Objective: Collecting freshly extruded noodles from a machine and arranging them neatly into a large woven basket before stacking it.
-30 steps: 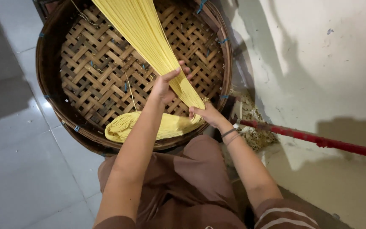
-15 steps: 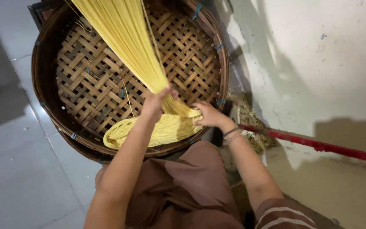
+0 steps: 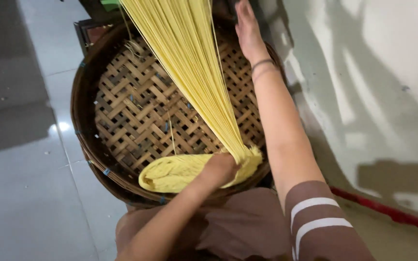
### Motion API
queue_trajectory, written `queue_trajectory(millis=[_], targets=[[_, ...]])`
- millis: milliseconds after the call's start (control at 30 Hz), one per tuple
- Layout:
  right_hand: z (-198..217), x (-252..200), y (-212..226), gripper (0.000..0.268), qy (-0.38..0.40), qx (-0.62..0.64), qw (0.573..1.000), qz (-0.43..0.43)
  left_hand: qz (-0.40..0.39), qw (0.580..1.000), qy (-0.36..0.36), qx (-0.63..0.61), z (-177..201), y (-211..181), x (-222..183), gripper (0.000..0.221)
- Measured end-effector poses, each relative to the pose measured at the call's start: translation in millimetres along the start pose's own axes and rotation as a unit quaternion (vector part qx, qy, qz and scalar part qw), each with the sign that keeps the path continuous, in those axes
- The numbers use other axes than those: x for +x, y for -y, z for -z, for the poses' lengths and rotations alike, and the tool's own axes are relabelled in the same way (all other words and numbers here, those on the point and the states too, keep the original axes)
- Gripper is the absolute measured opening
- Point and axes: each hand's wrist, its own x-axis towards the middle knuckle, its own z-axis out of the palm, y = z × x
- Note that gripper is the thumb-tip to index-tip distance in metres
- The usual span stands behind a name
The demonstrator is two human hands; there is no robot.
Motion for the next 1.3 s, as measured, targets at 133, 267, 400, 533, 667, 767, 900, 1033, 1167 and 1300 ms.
queue_trajectory(millis=[133, 267, 400, 533, 667, 767, 900, 1033, 1167, 1300], targets=[[-67.1, 46.1, 11.6, 0.079, 0.113, 0.055, 0.989, 0.072, -0.124, 0.96, -0.043, 0.247, -36.0, 28.1, 27.4, 0.036], [-179.1, 49.3, 18.8, 0.071, 0.191, 0.156, 0.969, -0.003, -0.093, 0.964, -0.019, 0.249, -63.4, 36.4, 50.5, 0.025], [-236.6, 36.5, 35.0, 0.064, 0.248, 0.232, 0.939, -0.054, -0.102, 0.945, -0.092, 0.298, -80.2, 38.3, 63.1, 0.015], [-245.3, 12.5, 45.1, 0.053, 0.373, 0.342, 0.862, -0.005, -0.095, 0.965, -0.022, 0.242, -65.4, 25.4, 51.7, 0.031], [-231.1, 12.2, 39.0, 0.096, 0.124, -0.129, 0.953, -0.245, -0.126, 0.93, -0.182, 0.292, -110.4, 20.7, 69.9, 0.016], [-214.6, -1.5, 39.7, 0.072, 0.022, -0.128, 0.95, -0.283, -0.109, 0.973, -0.048, 0.2, -85.7, 5.7, 52.3, 0.035], [-200.0, -18.3, 55.6, 0.066, 0.076, -0.063, 0.937, -0.335, 0.002, 0.998, -0.056, -0.037, -42.6, 1.8, 61.4, 0.018], [-182.8, -44.7, 117.7, 0.019, 0.156, -0.257, 0.883, -0.36, 0.117, 0.874, -0.096, -0.462, -3.7, -10.0, 64.4, 0.039], [-156.7, -56.3, 137.0, 0.018, 0.162, -0.238, 0.901, -0.325, -0.091, 0.746, -0.085, -0.654, 6.4, -25.3, 54.7, 0.037], [-146.3, -78.9, 154.4, 0.011, 0.163, -0.274, 0.893, -0.317, -0.071, 0.955, 0.036, -0.285, -23.5, -6.6, 93.0, 0.023]])
